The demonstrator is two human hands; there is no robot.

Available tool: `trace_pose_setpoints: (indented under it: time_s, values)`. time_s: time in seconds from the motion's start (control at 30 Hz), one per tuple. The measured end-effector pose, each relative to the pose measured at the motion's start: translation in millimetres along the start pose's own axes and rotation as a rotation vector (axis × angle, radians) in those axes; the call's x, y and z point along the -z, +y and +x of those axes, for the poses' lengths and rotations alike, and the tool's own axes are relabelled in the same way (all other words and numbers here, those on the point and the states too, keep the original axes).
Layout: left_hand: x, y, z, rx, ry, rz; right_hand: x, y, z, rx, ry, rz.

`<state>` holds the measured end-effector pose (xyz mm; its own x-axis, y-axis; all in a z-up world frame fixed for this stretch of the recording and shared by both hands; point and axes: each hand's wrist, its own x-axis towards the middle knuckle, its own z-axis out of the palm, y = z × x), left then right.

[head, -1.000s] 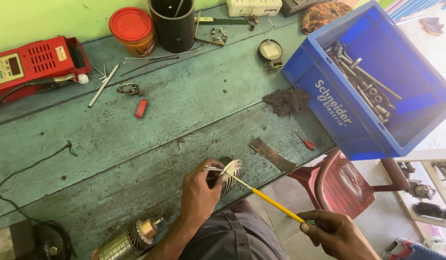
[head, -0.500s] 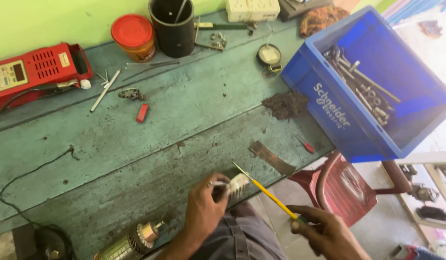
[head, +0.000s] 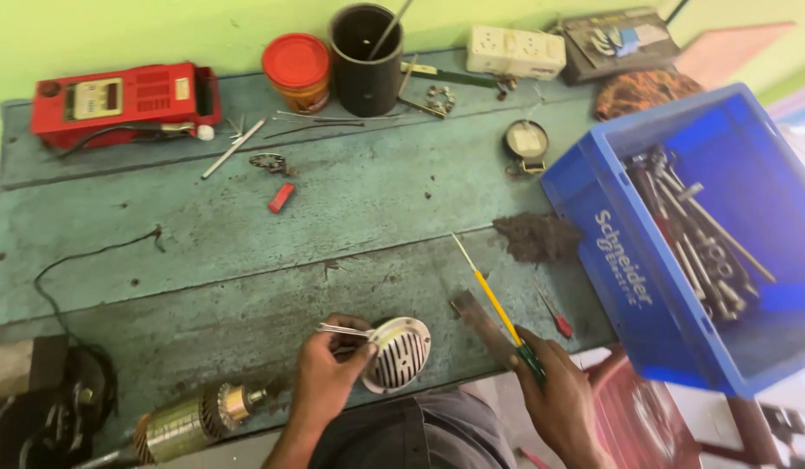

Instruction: The recorder disassembles a starter motor component on a workbench, removing housing and inspecting internal parts.

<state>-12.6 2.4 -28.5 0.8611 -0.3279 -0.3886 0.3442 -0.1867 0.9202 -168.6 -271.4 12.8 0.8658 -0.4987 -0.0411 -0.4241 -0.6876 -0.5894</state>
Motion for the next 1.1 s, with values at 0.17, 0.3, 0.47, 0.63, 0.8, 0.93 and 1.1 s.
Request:
trace_pose_setpoints:
  time_s: [0.17, 0.3, 0.47, 0.63, 0.8, 0.93, 1.1]
  values:
    - [-1, -43, 9, 0.019, 0.193, -0.215, -22, 24, 55, 0.075, -0.064, -0.021]
    - [1, -76, 9, -0.044, 0.333, -0.358, -41, 41, 83, 0.204, -0.061, 0.058]
    - [-10, -85, 13, -0.094, 0.5, -0.267, -37, 41, 101, 0.321, -0.151, 0.075]
    - [-31, -73, 17, -0.137, 0.587, -0.325, -31, 52, 127, 0.342, -0.194, -0.109]
    - [-53, -50, 9, -0.216, 0.768, -0.081, -31, 60, 134, 0.6, -0.099, -0.183]
    - [-57, -38, 8, -0.229, 0.862, 0.04, -25, 33, 128, 0.655, -0.022, -0.127]
    - [-72, 17, -18, -0.508, 0.955, 0.341, -14, -23, 111, 0.566, -0.219, 0.327]
